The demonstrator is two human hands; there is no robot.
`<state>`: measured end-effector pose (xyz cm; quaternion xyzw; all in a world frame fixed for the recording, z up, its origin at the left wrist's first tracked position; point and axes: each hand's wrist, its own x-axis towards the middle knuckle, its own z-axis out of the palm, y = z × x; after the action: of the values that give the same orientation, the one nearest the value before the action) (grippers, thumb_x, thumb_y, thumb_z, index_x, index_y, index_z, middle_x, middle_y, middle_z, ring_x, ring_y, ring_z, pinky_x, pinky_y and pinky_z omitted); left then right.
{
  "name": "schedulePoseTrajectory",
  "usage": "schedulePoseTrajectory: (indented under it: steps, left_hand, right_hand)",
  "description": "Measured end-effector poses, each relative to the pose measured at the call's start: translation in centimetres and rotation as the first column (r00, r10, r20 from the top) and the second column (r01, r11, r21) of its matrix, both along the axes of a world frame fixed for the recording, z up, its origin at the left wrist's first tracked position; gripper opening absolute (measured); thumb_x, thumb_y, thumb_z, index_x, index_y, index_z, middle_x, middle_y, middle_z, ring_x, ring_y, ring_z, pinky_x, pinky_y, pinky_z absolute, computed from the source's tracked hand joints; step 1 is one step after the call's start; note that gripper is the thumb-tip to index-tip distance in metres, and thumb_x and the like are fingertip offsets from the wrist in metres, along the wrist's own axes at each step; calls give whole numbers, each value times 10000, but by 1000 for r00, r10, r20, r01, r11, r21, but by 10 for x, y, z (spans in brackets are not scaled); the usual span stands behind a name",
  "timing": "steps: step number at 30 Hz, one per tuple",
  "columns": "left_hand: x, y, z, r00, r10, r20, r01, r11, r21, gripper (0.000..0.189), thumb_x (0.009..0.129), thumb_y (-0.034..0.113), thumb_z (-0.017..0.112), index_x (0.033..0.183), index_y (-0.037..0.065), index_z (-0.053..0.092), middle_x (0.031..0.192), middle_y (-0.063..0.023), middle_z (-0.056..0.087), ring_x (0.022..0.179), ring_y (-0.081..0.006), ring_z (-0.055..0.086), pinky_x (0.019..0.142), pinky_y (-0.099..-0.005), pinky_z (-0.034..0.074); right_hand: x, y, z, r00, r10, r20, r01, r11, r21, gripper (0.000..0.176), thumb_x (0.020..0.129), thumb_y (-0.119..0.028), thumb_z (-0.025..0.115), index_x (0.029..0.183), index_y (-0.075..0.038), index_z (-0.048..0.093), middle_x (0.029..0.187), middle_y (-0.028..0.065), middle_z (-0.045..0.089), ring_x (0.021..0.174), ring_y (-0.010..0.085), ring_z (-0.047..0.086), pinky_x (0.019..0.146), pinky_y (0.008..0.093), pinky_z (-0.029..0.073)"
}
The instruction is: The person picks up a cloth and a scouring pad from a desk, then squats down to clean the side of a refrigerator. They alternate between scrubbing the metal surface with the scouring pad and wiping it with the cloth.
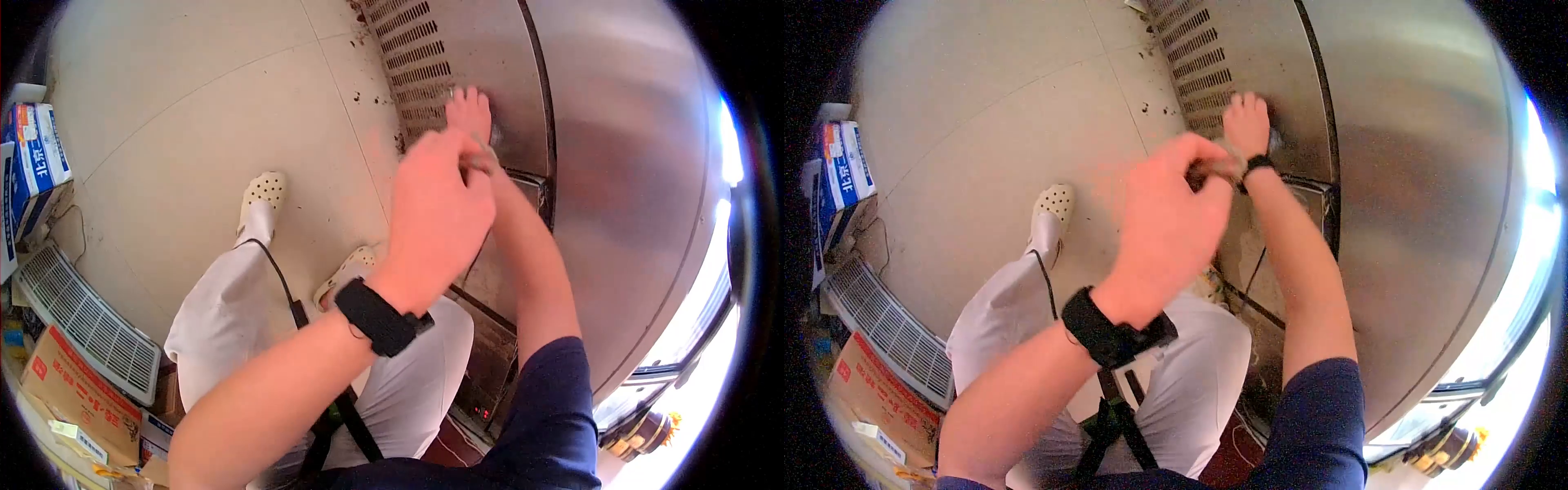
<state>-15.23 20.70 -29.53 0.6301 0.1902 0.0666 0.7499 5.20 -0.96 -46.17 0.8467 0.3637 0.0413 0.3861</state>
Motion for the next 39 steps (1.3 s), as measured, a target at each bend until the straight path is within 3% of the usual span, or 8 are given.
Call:
schedulePoseTrajectory:
  steps: [7, 11, 14, 17, 19, 24, 30, 39]
  left_hand:
    - [-1, -4, 1, 997, -61, -54, 50, 981, -185, 124, 800, -8, 579, 914, -19, 626, 851, -183, 635, 787, -350, 635, 735, -409, 515]
    - [7, -5, -3, 1000, 1, 3, -1, 998, -55, 117, 804, -10, 575, 908, -20, 626, 852, -181, 636, 792, -347, 639, 738, -406, 518]
    - [2, -13, -4, 998, -50, -29, 49, 997, -54, 193, 834, 26, 576, 999, -27, 661, 814, -119, 677, 745, -151, 618, 726, -293, 506]
    - [-10, -30, -4, 995, -85, 58, 87, 996, -36, 187, 834, 19, 572, 989, -34, 664, 789, -102, 673, 725, -143, 610, 707, -296, 507]
    - [-8, -17, -4, 987, -155, -42, 149, 980, -131, 122, 808, -6, 581, 917, -18, 634, 888, -181, 650, 838, -305, 656, 762, -381, 520]
    - [9, -7, -3, 997, -69, -37, 65, 994, -83, 144, 821, -10, 582, 949, -13, 646, 918, -168, 665, 818, -265, 658, 749, -354, 521]
    - [-19, -41, -1, 968, -250, 4, 250, 968, -10, 185, 840, -9, 574, 1006, -12, 655, 909, -130, 682, 804, -200, 646, 743, -316, 517]
    - [-8, -44, 2, 985, -170, -16, 171, 985, 21, 214, 840, 11, 586, 1040, -18, 658, 920, -128, 704, 814, -169, 648, 767, -301, 517]
  right_hand:
    - [63, 81, 110, 924, 156, 350, -239, 949, 207, 120, 802, -169, 592, 815, -112, 697, 948, 83, 632, 984, 300, 568, 824, 429, 441]
    - [11, 66, 71, 981, -33, 193, 47, 997, -69, 228, 895, -218, 562, 980, -140, 758, 1124, 80, 643, 1158, 274, 537, 995, 433, 391]
    - [-28, 8, 39, 976, -211, -48, 214, 975, 63, 264, 880, -225, 562, 1028, -136, 762, 1155, 88, 635, 1202, 285, 511, 1018, 456, 379]
    - [5, 41, 109, 979, 22, 203, -63, 978, 199, 192, 846, -183, 573, 913, -120, 742, 1074, 102, 643, 1125, 286, 546, 924, 455, 426]
    - [49, 74, 118, 975, -76, 207, 26, 971, 237, 155, 838, -181, 574, 856, -125, 717, 1017, 103, 640, 1109, 299, 554, 895, 467, 439]
    - [0, 68, 81, 969, -103, 227, 102, 995, 15, 154, 854, -157, 599, 902, -144, 745, 1035, 86, 614, 1070, 272, 541, 927, 417, 407]
    - [14, 58, 144, 967, -101, 235, 26, 953, 301, 110, 813, -149, 623, 804, -132, 731, 974, 76, 596, 1028, 259, 529, 900, 394, 409]
    - [-22, 25, 117, 978, -68, 198, 34, 985, 171, 121, 816, -153, 596, 826, -126, 713, 968, 66, 588, 1041, 259, 526, 881, 386, 415]
